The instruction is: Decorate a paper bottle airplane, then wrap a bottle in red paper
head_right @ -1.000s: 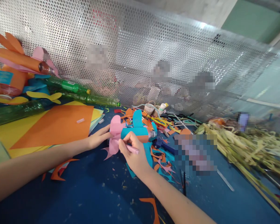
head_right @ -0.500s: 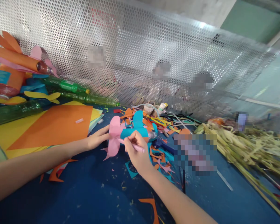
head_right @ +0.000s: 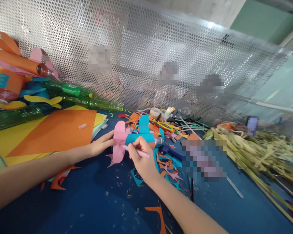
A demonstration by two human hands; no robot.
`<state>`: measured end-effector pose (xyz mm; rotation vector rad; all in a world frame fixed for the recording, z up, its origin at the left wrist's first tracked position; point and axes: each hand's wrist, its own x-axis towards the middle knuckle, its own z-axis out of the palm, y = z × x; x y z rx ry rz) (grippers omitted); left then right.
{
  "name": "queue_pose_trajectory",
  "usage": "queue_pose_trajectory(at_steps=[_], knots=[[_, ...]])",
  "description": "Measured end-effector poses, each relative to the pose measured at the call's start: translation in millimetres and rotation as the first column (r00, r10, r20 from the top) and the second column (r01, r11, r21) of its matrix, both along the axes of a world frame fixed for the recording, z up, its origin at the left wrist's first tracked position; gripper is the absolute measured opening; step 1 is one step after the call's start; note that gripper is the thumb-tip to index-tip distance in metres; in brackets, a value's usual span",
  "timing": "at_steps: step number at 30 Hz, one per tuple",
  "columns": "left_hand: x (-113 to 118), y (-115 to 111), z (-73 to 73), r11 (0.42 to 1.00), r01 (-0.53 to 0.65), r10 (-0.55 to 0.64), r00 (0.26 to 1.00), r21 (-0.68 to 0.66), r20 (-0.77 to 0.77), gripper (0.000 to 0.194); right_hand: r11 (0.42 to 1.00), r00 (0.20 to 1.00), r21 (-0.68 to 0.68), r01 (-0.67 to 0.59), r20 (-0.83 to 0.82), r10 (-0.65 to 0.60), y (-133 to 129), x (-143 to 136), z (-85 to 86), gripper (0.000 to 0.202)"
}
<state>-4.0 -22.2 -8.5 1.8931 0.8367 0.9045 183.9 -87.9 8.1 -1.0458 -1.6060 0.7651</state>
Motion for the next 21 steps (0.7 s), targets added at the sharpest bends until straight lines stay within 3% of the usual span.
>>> queue_pose_trajectory(at_steps=[21], knots=[[-0.4, -0.3, 0.1, 1.000, 0.001, -0.001, 1.000, 0.021, -0.013, 0.044, 1.000, 1.000, 0.014, -0.006, 0.003, 0.006, 1.0, 0.2, -2.6, 0.026]])
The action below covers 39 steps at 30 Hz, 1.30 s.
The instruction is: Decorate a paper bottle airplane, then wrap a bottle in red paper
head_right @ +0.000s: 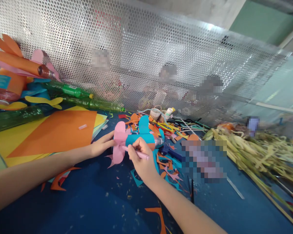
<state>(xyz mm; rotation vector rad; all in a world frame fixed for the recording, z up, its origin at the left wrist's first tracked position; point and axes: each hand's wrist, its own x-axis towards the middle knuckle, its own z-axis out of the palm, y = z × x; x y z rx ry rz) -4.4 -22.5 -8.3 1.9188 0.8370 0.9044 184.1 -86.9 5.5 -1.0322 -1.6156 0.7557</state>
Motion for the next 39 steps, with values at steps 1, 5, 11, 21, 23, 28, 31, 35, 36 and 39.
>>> queue_pose_trajectory(at_steps=[1, 5, 11, 21, 23, 28, 31, 35, 36, 39], knots=[[-0.1, 0.1, -0.2, 1.000, 0.000, 0.000, 1.000, -0.001, 0.002, 0.044, 1.000, 1.000, 0.000, 0.007, 0.000, -0.007, -0.1, 0.0, -0.1, 0.025], [-0.4, 0.4, -1.1, 1.000, -0.008, 0.008, 1.000, -0.011, 0.008, 0.044, 1.000, 1.000, 0.007, 0.014, -0.003, -0.014, -0.3, 0.7, -0.2, 0.024], [-0.7, 0.8, -2.1, 1.000, -0.014, 0.013, 1.000, -0.011, -0.013, 0.047, 0.999, 0.999, 0.033, -0.028, -0.033, 0.029, -1.7, 2.0, -2.0, 0.025], [-0.3, 1.1, -1.7, 1.000, -0.010, 0.010, 1.000, 0.002, -0.022, 0.048, 0.999, 0.999, -0.015, -0.041, -0.009, 0.041, -1.8, -0.6, -1.9, 0.025], [-0.1, 1.2, -1.5, 1.000, -0.012, 0.012, 1.000, 0.002, -0.020, 0.048, 0.999, 0.999, -0.009, -0.035, 0.000, 0.035, -1.6, -0.2, -1.6, 0.025], [-0.3, 1.3, -2.1, 1.000, -0.014, 0.014, 1.000, -0.007, -0.017, 0.045, 1.000, 1.000, -0.002, -0.020, 0.018, 0.020, -2.4, 0.8, -2.2, 0.025], [-0.4, 1.4, -3.0, 1.000, -0.008, 0.008, 1.000, -0.013, -0.003, 0.044, 0.999, 0.999, -0.007, -0.031, 0.010, 0.031, -2.4, 1.0, -3.3, 0.025], [-0.5, 1.7, -3.5, 1.000, -0.004, 0.004, 1.000, -0.026, 0.017, 0.046, 0.999, 0.999, -0.013, -0.036, 0.015, 0.036, -1.2, 0.6, -3.9, 0.024], [-0.5, 1.8, -3.6, 0.999, -0.006, 0.007, 1.000, -0.032, 0.018, 0.047, 0.999, 0.999, -0.012, -0.035, 0.018, 0.035, -1.0, 0.4, -3.9, 0.025], [-0.8, 1.5, -4.0, 0.999, -0.013, 0.014, 1.000, -0.045, 0.016, 0.048, 0.999, 0.999, -0.013, -0.038, 0.015, 0.038, -1.2, 0.0, -4.2, 0.025]])
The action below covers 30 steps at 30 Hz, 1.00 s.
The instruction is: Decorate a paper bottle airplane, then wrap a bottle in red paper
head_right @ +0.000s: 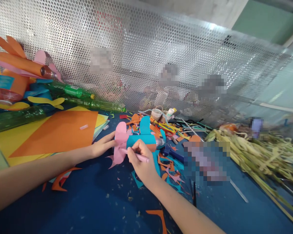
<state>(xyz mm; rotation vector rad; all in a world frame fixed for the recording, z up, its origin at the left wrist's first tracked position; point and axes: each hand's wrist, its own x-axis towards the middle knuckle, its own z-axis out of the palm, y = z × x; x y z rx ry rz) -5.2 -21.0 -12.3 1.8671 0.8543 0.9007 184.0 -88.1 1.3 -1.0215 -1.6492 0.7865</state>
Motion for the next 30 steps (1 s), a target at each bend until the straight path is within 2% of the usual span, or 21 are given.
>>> queue_pose_trajectory(at_steps=[14, 25, 30], knots=[[0.3, -2.9, 2.4, 1.000, -0.004, 0.004, 1.000, 0.015, -0.013, 0.045, 0.996, 0.995, 0.089, 0.022, 0.099, -0.031, -5.4, -0.1, -3.6, 0.023], [2.0, -1.2, -1.2, 0.999, -0.001, -0.001, 0.999, 0.044, 0.032, 0.043, 0.997, 0.998, 0.077, 0.012, 0.064, -0.017, -8.3, -0.7, -4.1, 0.022], [4.1, -4.9, 4.2, 0.998, 0.000, -0.002, 1.000, 0.064, 0.027, 0.040, 0.997, 0.999, 0.077, 0.007, 0.053, -0.011, -9.9, -1.4, -3.4, 0.022]])
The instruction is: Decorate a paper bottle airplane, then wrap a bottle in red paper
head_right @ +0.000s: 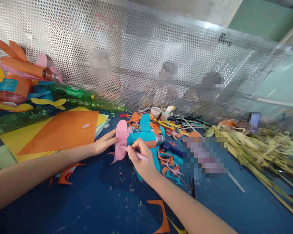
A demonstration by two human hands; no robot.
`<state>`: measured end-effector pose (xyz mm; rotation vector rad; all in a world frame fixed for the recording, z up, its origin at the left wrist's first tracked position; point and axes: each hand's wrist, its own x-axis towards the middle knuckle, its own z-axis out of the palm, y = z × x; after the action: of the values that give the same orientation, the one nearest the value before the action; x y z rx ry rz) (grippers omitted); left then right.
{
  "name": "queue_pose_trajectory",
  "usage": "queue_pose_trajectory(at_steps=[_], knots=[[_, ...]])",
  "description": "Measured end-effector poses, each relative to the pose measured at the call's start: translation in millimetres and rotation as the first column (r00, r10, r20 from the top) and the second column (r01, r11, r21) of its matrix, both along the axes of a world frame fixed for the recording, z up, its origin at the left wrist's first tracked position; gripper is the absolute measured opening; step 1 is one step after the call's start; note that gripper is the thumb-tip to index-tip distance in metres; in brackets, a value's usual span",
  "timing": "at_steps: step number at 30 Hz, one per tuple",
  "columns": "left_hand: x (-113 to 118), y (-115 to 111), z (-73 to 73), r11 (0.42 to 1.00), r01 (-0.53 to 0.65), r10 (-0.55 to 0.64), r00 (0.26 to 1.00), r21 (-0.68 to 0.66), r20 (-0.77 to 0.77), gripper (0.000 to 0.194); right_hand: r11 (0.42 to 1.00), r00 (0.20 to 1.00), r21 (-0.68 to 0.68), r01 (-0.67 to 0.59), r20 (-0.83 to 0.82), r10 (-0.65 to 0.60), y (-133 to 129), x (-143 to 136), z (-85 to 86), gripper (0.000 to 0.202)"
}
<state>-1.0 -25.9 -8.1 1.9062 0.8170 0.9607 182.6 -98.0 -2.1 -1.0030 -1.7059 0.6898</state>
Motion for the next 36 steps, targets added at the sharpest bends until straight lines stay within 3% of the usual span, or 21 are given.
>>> queue_pose_trajectory(at_steps=[11, 36], knots=[[1.7, -5.7, 10.7, 1.000, 0.012, -0.012, 1.000, 0.007, -0.016, 0.040, 0.999, 1.000, -0.022, -0.024, 0.011, 0.024, -0.2, 0.2, 3.0, 0.021], [-0.1, -2.2, 4.1, 1.000, -0.014, 0.013, 0.999, -0.016, -0.032, 0.042, 1.000, 0.999, -0.003, 0.010, -0.043, -0.010, 0.5, 0.9, -0.2, 0.023]])
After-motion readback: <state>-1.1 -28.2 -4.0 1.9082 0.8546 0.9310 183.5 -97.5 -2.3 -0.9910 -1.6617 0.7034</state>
